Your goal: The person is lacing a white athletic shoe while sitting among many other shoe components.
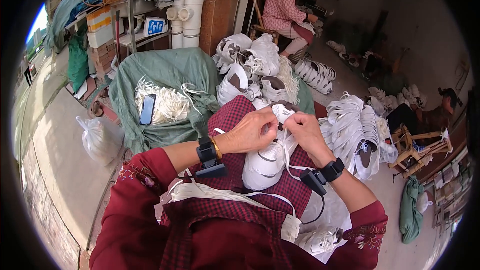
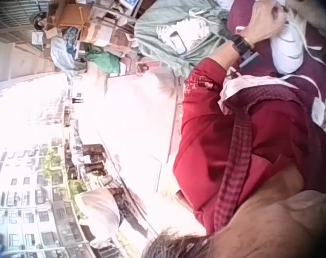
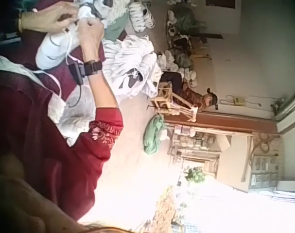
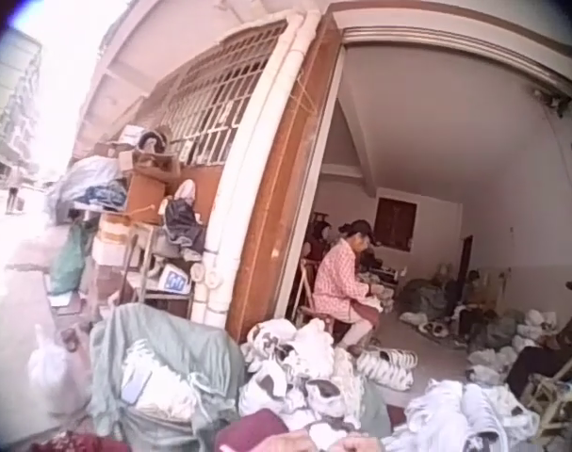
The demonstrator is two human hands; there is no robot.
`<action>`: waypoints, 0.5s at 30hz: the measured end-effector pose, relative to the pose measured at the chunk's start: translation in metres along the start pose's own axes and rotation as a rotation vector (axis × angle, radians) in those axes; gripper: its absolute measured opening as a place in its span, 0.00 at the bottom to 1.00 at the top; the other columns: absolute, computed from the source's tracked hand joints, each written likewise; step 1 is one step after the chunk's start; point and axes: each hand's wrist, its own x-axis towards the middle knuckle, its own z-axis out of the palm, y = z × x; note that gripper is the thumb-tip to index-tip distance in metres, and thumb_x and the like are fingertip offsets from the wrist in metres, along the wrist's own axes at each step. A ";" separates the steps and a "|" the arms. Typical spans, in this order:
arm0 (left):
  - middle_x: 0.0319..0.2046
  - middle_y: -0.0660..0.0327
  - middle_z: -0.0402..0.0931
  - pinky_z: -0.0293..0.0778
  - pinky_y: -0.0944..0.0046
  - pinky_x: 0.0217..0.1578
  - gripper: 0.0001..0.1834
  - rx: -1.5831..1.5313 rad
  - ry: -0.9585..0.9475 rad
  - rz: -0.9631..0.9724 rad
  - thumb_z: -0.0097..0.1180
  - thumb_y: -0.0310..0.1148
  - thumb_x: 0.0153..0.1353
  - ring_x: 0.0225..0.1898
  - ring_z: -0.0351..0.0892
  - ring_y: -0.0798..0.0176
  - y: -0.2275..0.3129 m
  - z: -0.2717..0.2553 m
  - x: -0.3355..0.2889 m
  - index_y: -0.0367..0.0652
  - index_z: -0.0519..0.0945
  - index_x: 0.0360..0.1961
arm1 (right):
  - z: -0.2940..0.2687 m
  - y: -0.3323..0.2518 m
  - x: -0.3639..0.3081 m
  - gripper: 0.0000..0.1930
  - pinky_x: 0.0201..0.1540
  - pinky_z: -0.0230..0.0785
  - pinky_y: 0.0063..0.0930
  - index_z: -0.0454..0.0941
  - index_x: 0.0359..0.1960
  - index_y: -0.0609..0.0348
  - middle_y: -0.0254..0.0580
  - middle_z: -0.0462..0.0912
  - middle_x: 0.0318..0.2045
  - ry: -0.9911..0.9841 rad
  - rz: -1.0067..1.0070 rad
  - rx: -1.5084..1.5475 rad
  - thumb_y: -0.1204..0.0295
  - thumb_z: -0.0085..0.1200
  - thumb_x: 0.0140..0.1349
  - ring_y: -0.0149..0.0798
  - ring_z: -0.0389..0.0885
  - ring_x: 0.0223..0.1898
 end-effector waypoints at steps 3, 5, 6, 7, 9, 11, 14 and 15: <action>0.30 0.52 0.75 0.74 0.58 0.30 0.06 -0.059 -0.020 0.009 0.58 0.25 0.59 0.28 0.79 0.56 -0.001 0.006 -0.014 0.32 0.78 0.33 | -0.002 0.001 -0.009 0.13 0.38 0.62 0.25 0.84 0.29 0.65 0.32 0.78 0.27 0.027 0.065 0.282 0.67 0.55 0.64 0.28 0.71 0.35; 0.31 0.53 0.75 0.75 0.57 0.30 0.06 -0.077 -0.021 0.000 0.58 0.26 0.59 0.28 0.79 0.56 -0.001 0.005 -0.014 0.33 0.78 0.33 | 0.001 0.001 -0.013 0.13 0.41 0.61 0.23 0.84 0.30 0.65 0.32 0.77 0.30 0.031 0.002 0.263 0.68 0.54 0.66 0.27 0.70 0.37; 0.31 0.53 0.75 0.75 0.57 0.30 0.06 -0.087 -0.028 -0.006 0.59 0.26 0.59 0.28 0.79 0.56 -0.002 0.005 -0.013 0.33 0.78 0.33 | 0.002 0.001 -0.014 0.12 0.42 0.61 0.23 0.84 0.30 0.65 0.33 0.78 0.31 0.027 0.007 0.239 0.69 0.54 0.65 0.27 0.71 0.37; 0.31 0.53 0.75 0.75 0.57 0.30 0.06 -0.100 -0.033 0.008 0.59 0.26 0.59 0.28 0.79 0.55 -0.002 0.004 -0.013 0.33 0.78 0.33 | 0.003 0.001 -0.014 0.12 0.44 0.61 0.24 0.84 0.30 0.65 0.34 0.78 0.31 0.032 -0.014 0.215 0.69 0.54 0.65 0.28 0.71 0.38; 0.31 0.54 0.74 0.74 0.58 0.30 0.06 -0.061 -0.025 0.048 0.59 0.25 0.60 0.29 0.78 0.56 -0.003 0.005 -0.014 0.34 0.77 0.34 | 0.007 0.002 -0.013 0.11 0.46 0.63 0.26 0.84 0.30 0.66 0.35 0.79 0.30 0.030 -0.073 0.132 0.70 0.56 0.63 0.30 0.73 0.38; 0.32 0.56 0.72 0.73 0.61 0.30 0.06 -0.067 -0.016 0.039 0.59 0.25 0.61 0.29 0.76 0.62 -0.004 0.007 -0.019 0.34 0.76 0.36 | 0.008 0.003 -0.011 0.10 0.47 0.64 0.27 0.85 0.30 0.66 0.36 0.80 0.30 0.007 -0.166 0.104 0.71 0.57 0.62 0.31 0.73 0.38; 0.31 0.53 0.73 0.74 0.55 0.31 0.06 -0.061 -0.046 0.042 0.59 0.26 0.61 0.29 0.77 0.52 -0.007 0.014 -0.023 0.34 0.76 0.35 | 0.005 0.005 -0.009 0.09 0.47 0.65 0.27 0.85 0.31 0.66 0.36 0.82 0.32 -0.025 -0.074 0.184 0.71 0.59 0.61 0.31 0.75 0.40; 0.31 0.51 0.73 0.74 0.52 0.32 0.07 -0.079 -0.062 0.064 0.59 0.27 0.60 0.28 0.78 0.48 -0.004 0.016 -0.024 0.34 0.76 0.34 | 0.004 0.005 -0.008 0.10 0.47 0.65 0.27 0.85 0.31 0.66 0.36 0.82 0.32 -0.026 -0.041 0.208 0.70 0.59 0.62 0.30 0.75 0.40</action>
